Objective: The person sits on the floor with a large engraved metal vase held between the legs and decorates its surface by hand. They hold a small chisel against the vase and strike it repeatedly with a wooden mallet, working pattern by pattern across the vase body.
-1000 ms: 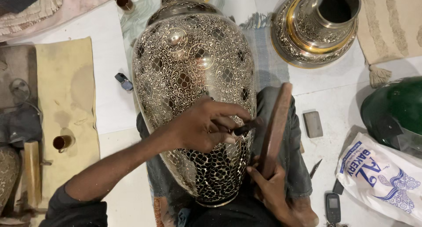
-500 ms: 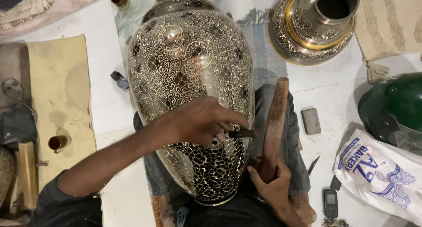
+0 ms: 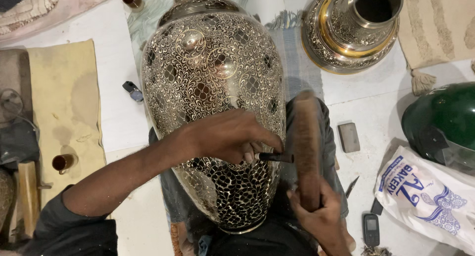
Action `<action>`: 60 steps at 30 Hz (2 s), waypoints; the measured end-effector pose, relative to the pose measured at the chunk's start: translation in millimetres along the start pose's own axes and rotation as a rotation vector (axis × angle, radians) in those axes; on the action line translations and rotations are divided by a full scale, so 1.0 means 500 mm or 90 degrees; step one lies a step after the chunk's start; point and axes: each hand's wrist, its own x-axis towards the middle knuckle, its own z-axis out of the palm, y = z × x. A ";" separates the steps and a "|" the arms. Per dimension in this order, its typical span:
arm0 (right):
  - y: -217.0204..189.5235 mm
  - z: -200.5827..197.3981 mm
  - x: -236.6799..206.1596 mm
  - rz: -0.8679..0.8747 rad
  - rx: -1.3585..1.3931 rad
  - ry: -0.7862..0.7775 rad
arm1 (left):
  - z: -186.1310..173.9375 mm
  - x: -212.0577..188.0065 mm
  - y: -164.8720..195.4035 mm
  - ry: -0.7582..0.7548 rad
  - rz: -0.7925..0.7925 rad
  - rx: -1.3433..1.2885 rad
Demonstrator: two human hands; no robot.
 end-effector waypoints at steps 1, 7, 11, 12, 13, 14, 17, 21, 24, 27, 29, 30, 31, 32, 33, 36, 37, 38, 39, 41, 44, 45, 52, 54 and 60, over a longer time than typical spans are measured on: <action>0.008 -0.008 0.000 0.054 -0.027 -0.031 | 0.002 -0.001 0.002 0.006 0.004 -0.015; 0.014 0.021 0.002 -0.095 -0.019 0.040 | -0.006 -0.003 0.005 0.033 0.020 -0.001; -0.018 0.017 0.010 -0.058 0.059 0.022 | -0.009 0.001 0.008 0.006 -0.013 0.006; -0.024 0.019 0.011 -0.021 0.028 -0.036 | -0.011 0.002 0.009 -0.007 -0.026 0.026; -0.029 0.016 0.013 0.003 0.017 -0.073 | -0.011 0.003 0.011 0.032 -0.012 -0.034; -0.032 0.020 0.014 -0.025 0.047 -0.054 | -0.017 0.000 0.011 0.070 0.002 -0.090; -0.027 0.034 0.011 -0.012 0.107 -0.044 | -0.025 -0.001 0.018 0.081 -0.105 -0.191; -0.009 0.048 0.008 0.076 0.144 -0.103 | -0.032 0.009 0.029 0.046 -0.145 -0.206; -0.008 0.052 0.001 0.059 0.149 -0.080 | -0.037 0.016 0.032 -0.006 -0.165 -0.125; -0.014 0.055 -0.006 0.049 0.138 -0.057 | -0.038 0.019 0.031 -0.004 -0.121 -0.099; -0.015 0.057 -0.008 0.023 0.139 -0.049 | -0.036 0.025 0.028 -0.045 -0.131 -0.052; -0.016 0.058 -0.008 0.009 0.145 -0.046 | -0.034 0.027 0.026 -0.066 -0.136 -0.032; -0.016 0.057 -0.008 -0.005 0.150 -0.043 | -0.033 0.029 0.024 -0.083 -0.116 -0.033; -0.015 0.057 -0.007 -0.006 0.131 -0.048 | -0.035 0.032 0.020 -0.099 -0.097 -0.034; -0.014 0.055 -0.006 -0.006 0.111 -0.054 | -0.037 0.034 0.018 -0.116 -0.078 -0.036; -0.010 0.052 -0.010 -0.012 0.085 -0.047 | -0.044 0.036 0.014 -0.074 0.019 -0.029; -0.008 0.052 -0.013 -0.019 0.084 -0.038 | -0.048 0.037 0.014 -0.102 -0.016 -0.047; -0.008 0.052 -0.017 -0.046 0.101 -0.002 | -0.051 0.037 0.014 -0.129 -0.052 -0.066; -0.009 0.053 -0.022 -0.073 0.119 0.033 | -0.054 0.038 0.016 -0.155 -0.089 -0.085; -0.011 0.055 -0.026 -0.054 0.176 0.082 | -0.059 0.039 0.019 -0.154 -0.071 -0.092; -0.015 0.057 -0.019 -0.023 0.164 0.098 | -0.062 0.038 0.020 -0.143 -0.040 -0.076; -0.016 0.056 -0.015 -0.085 0.071 0.083 | -0.060 0.037 0.020 -0.136 -0.031 -0.068; -0.015 0.050 -0.005 -0.045 0.049 0.020 | -0.034 0.033 -0.018 -0.117 0.041 -0.076; -0.014 0.053 -0.007 -0.045 0.224 0.115 | -0.028 0.031 -0.032 -0.045 0.156 -0.133; -0.035 0.058 0.010 -0.082 0.157 0.091 | -0.013 0.032 -0.050 -0.079 0.120 -0.088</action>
